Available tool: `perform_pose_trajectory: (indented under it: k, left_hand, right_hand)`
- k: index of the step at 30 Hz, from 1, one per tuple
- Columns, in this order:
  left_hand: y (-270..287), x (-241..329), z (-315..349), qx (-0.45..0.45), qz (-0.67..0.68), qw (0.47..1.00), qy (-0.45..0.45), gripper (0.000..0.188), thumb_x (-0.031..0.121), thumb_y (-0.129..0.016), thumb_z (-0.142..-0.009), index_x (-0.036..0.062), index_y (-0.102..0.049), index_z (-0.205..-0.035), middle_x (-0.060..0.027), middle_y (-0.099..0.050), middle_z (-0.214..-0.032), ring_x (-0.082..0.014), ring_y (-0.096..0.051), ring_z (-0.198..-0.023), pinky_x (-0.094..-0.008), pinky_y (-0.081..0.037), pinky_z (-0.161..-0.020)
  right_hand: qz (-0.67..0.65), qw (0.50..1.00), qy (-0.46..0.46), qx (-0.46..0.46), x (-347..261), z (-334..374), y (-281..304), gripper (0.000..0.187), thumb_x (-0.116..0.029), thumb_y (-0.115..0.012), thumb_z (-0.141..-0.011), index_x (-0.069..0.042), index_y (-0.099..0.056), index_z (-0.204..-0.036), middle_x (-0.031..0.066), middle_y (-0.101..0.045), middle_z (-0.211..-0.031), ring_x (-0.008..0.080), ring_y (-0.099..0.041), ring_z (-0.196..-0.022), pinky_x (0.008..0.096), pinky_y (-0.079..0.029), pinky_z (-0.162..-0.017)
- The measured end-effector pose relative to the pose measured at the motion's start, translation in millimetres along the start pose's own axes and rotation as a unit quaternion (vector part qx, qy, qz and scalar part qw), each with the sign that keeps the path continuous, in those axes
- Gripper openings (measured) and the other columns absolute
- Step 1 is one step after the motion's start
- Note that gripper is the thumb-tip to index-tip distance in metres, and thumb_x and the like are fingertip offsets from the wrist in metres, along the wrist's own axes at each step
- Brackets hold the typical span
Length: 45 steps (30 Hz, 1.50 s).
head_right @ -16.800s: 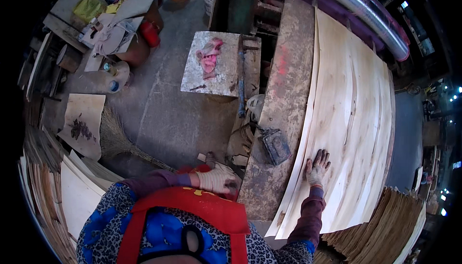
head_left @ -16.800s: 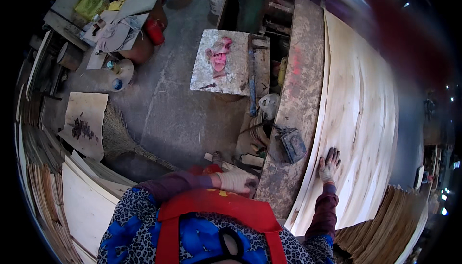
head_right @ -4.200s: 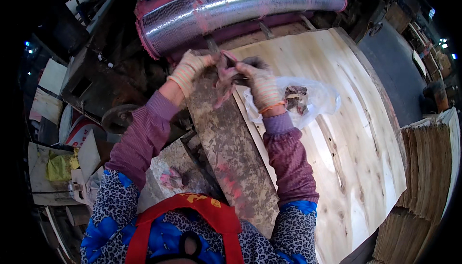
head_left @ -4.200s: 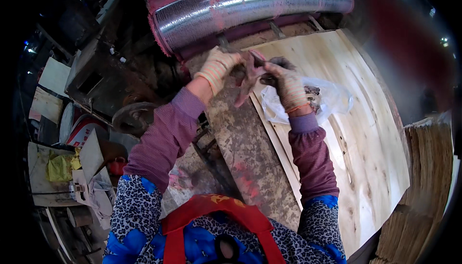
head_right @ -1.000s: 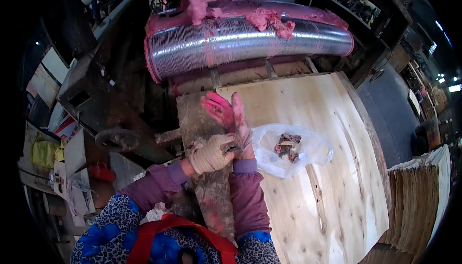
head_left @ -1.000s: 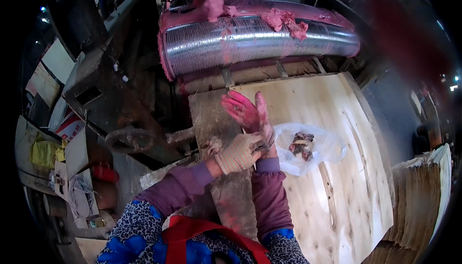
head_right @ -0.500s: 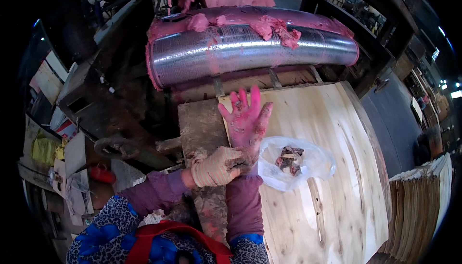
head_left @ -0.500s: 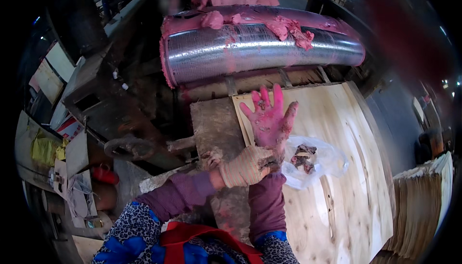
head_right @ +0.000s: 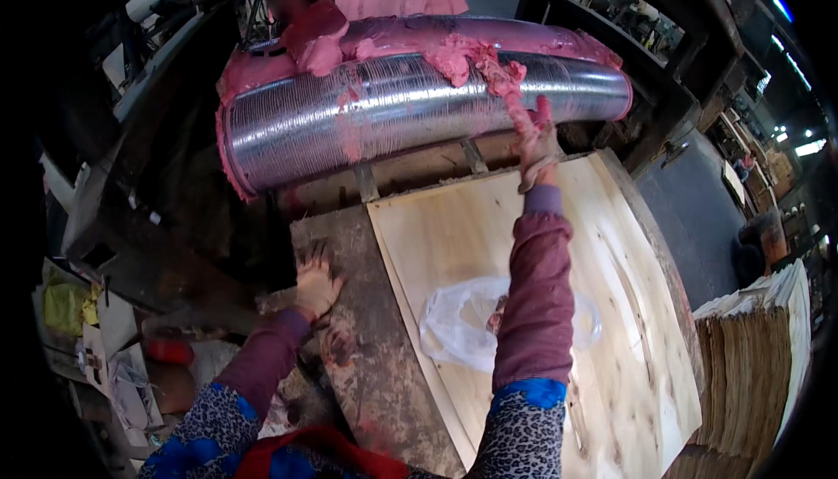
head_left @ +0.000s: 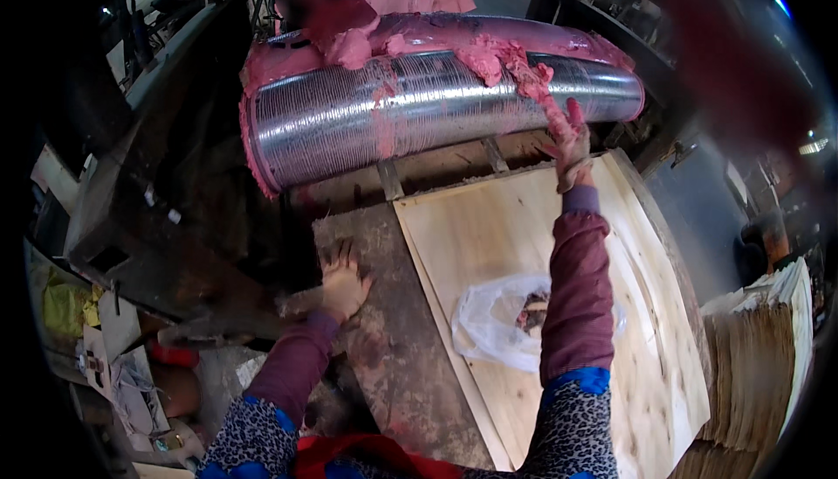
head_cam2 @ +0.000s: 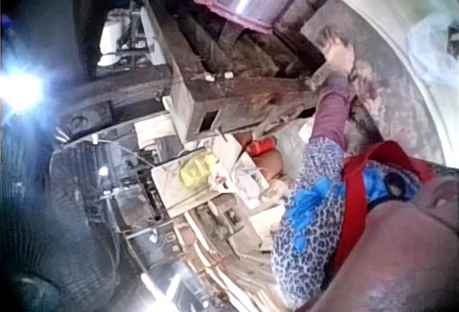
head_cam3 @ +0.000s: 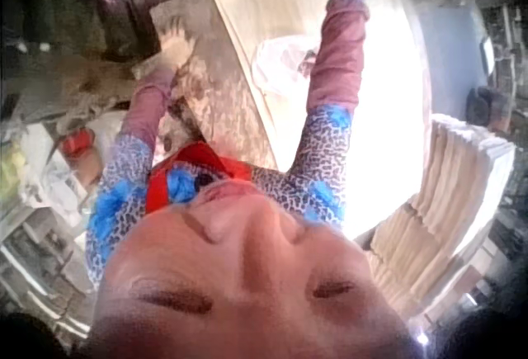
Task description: The person applies a pink adhesive substance to the surface of plywood sheets by hand and using a mechanical roller, then stacks the sheets.
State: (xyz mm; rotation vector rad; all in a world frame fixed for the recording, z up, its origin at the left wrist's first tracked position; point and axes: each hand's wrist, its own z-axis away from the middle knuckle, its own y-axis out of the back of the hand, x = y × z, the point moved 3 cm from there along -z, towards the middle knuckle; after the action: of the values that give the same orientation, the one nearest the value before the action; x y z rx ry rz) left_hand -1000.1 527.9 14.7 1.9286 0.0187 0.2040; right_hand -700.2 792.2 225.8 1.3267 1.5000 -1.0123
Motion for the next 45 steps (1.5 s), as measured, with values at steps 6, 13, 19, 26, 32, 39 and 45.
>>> perform_pose_trajectory:
  k: [6,13,19,26,32,39,45]
  left_hand:
    - [-0.1,6.7,-3.7,-0.085,0.032,0.996,-0.01,0.077,0.041,-0.055,-0.074,-0.0029,-0.027,-0.13,-0.0155,-0.027,-0.136,-0.0308,-0.023,-0.127,-0.045,-0.014,-0.105]
    - [-1.0,11.7,-12.8,-0.095,0.062,0.993,-0.022,0.074,0.04,-0.057,-0.072,0.0004,-0.03,-0.128,-0.0158,-0.026,-0.137,-0.0343,-0.021,-0.127,-0.0461,-0.014,-0.105]
    - [10.4,7.8,-11.9,-0.088,0.051,0.995,-0.002,0.067,0.038,-0.06,-0.07,0.0022,-0.037,-0.122,-0.0158,-0.032,-0.131,-0.0328,-0.025,-0.124,-0.0475,-0.015,-0.103]
    - [-1.2,3.8,-14.6,-0.072,0.091,0.992,-0.04,0.065,0.039,-0.057,-0.073,0.0034,-0.038,-0.124,-0.0162,-0.031,-0.134,-0.0342,-0.026,-0.124,-0.0486,-0.016,-0.103]
    - [-1.6,-1.7,-3.2,-0.091,0.041,0.995,0.008,0.064,0.04,-0.053,-0.075,0.0031,-0.038,-0.125,-0.0147,-0.031,-0.135,-0.0336,-0.028,-0.124,-0.0464,-0.018,-0.103]
    - [-2.1,2.3,-9.3,-0.085,0.065,0.994,-0.001,0.062,0.04,-0.053,-0.076,0.0037,-0.04,-0.124,-0.0142,-0.031,-0.135,-0.0322,-0.026,-0.125,-0.0435,-0.021,-0.102]
    - [-5.2,-2.9,-6.6,-0.078,0.056,0.995,0.0,0.061,0.04,-0.054,-0.075,0.0035,-0.041,-0.123,-0.014,-0.031,-0.135,-0.0308,-0.024,-0.127,-0.044,-0.02,-0.102]
  right_hand:
    - [0.051,0.994,-0.061,0.073,-1.6,-103.0,22.6,0.088,-0.062,-0.058,-0.068,-0.015,-0.027,-0.136,0.0049,-0.037,-0.133,0.0264,-0.035,-0.117,0.0503,-0.028,-0.09]
    - [0.034,0.985,0.023,-0.165,-4.6,-194.1,-23.3,0.089,-0.056,-0.057,-0.072,-0.002,-0.025,-0.134,0.0099,-0.031,-0.137,0.0167,-0.029,-0.126,0.0322,-0.028,-0.099]
    - [0.656,0.752,0.01,-0.059,-43.0,-127.5,-113.4,0.093,-0.052,-0.064,-0.067,-0.003,-0.023,-0.135,0.0263,-0.029,-0.134,0.0269,-0.039,-0.121,0.0333,-0.034,-0.098]
    - [0.706,0.674,0.05,-0.211,-37.9,-168.9,-89.1,0.069,-0.053,-0.061,-0.066,-0.012,-0.049,-0.121,0.0146,-0.038,-0.132,0.0309,-0.044,-0.116,0.0379,-0.037,-0.096]
    - [0.704,0.697,0.04,-0.13,-31.8,-173.8,-95.8,0.065,-0.052,-0.061,-0.064,-0.012,-0.055,-0.115,0.0129,-0.049,-0.122,0.0317,-0.047,-0.112,0.0395,-0.038,-0.093]
    - [0.692,0.674,0.194,-0.172,12.1,-199.4,-52.7,0.043,-0.042,-0.049,-0.08,-0.014,-0.058,-0.111,0.0105,-0.051,-0.12,0.0288,-0.047,-0.111,0.0367,-0.037,-0.093]
    - [0.645,0.712,0.187,-0.205,-6.3,-183.9,-46.2,0.04,-0.034,-0.039,-0.087,-0.01,-0.054,-0.114,0.0114,-0.055,-0.113,0.0258,-0.05,-0.105,0.0344,-0.036,-0.093]
